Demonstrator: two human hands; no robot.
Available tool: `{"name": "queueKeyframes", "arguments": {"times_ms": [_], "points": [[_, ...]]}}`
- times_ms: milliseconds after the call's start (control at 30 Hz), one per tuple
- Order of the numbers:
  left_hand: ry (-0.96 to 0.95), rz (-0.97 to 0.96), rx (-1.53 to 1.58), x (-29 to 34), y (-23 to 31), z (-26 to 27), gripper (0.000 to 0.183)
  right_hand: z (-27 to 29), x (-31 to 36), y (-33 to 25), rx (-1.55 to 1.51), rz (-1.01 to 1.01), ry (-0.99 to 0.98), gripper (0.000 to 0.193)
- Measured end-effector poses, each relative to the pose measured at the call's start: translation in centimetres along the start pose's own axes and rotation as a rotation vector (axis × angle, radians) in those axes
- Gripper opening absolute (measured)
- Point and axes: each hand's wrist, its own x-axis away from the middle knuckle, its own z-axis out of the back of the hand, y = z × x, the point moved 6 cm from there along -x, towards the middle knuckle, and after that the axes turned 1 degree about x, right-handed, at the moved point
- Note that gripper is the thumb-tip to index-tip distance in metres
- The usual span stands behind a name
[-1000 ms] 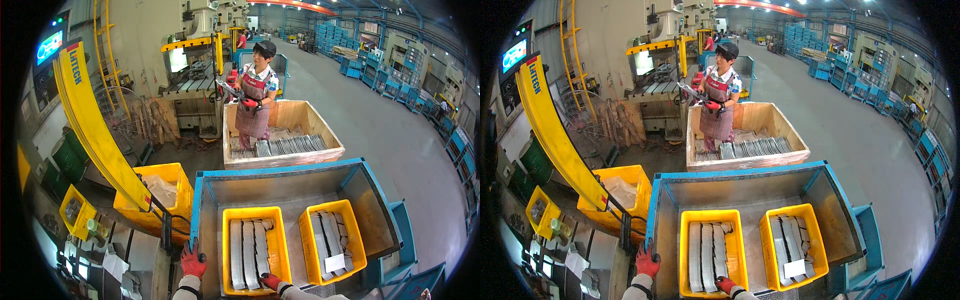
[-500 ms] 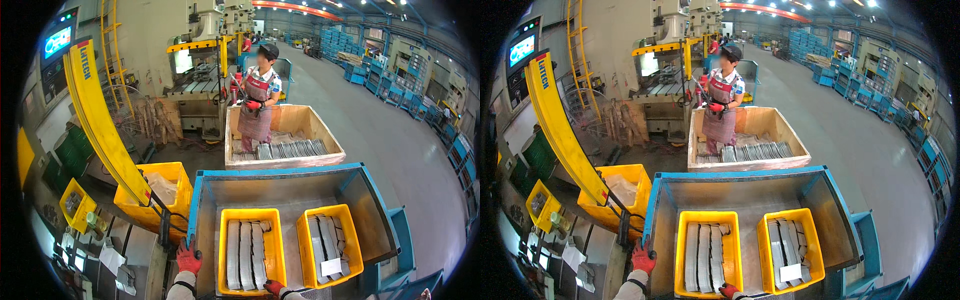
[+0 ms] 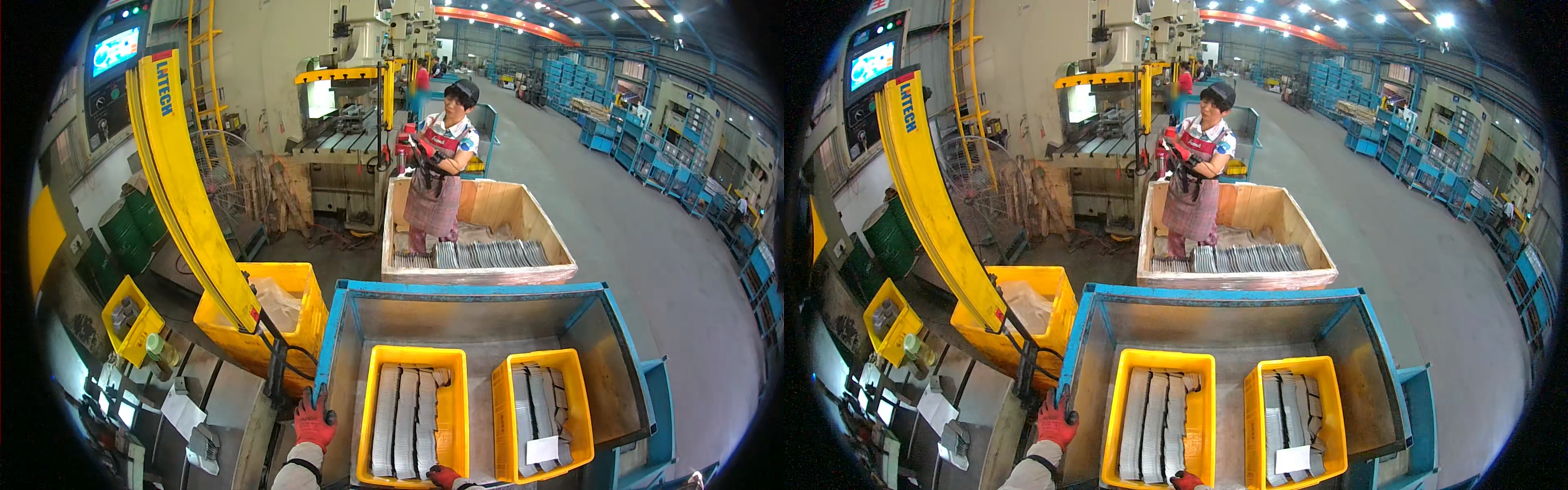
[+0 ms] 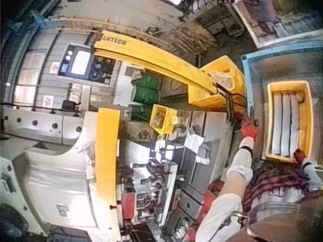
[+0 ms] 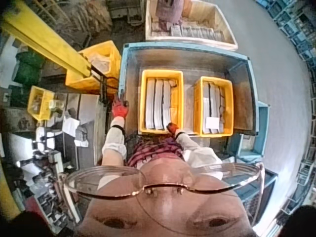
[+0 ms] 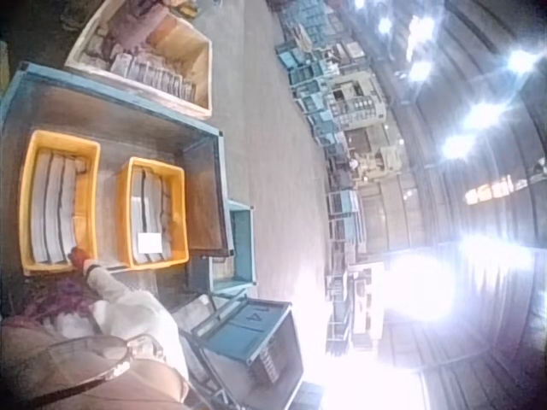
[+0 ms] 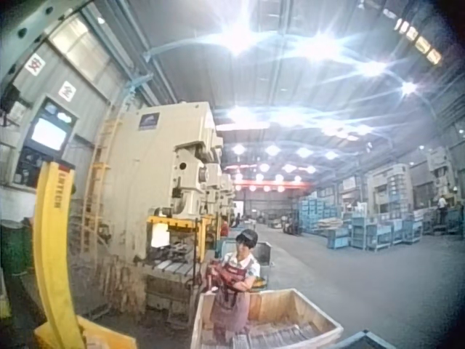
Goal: Inspect stamped metal parts for defects and sort them into bins.
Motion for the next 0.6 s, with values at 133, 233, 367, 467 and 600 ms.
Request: {"name": "queueKeyframes", "arguments": {"times_ms": [133,233,367,467,600], "points": [[-0.018,0.010,0.011,0.0,-0.2,-0.3,0.067,1.1,0.3,-2.5,0.044,0.044,-0.040,0.038],[-0.022,0.021,0.019,0.1,-0.5,-0.1,0.067,1.5,0.7,-4.5,0.137,0.152,-0.036,0.041],[-0.033,0.015,0.027,-0.2,0.2,0.0,0.066,-0.1,-0.1,-0.4,0.081,0.065,0.002,0.044],[-0.031,0.010,0.019,-0.2,0.5,0.5,0.066,-0.5,-1.1,0.5,-0.187,-0.085,-0.067,0.048],[-0.014,0.044,0.010,0.5,-0.9,0.1,0.066,0.7,-0.5,-3.9,0.235,0.175,-0.058,0.048]]}}
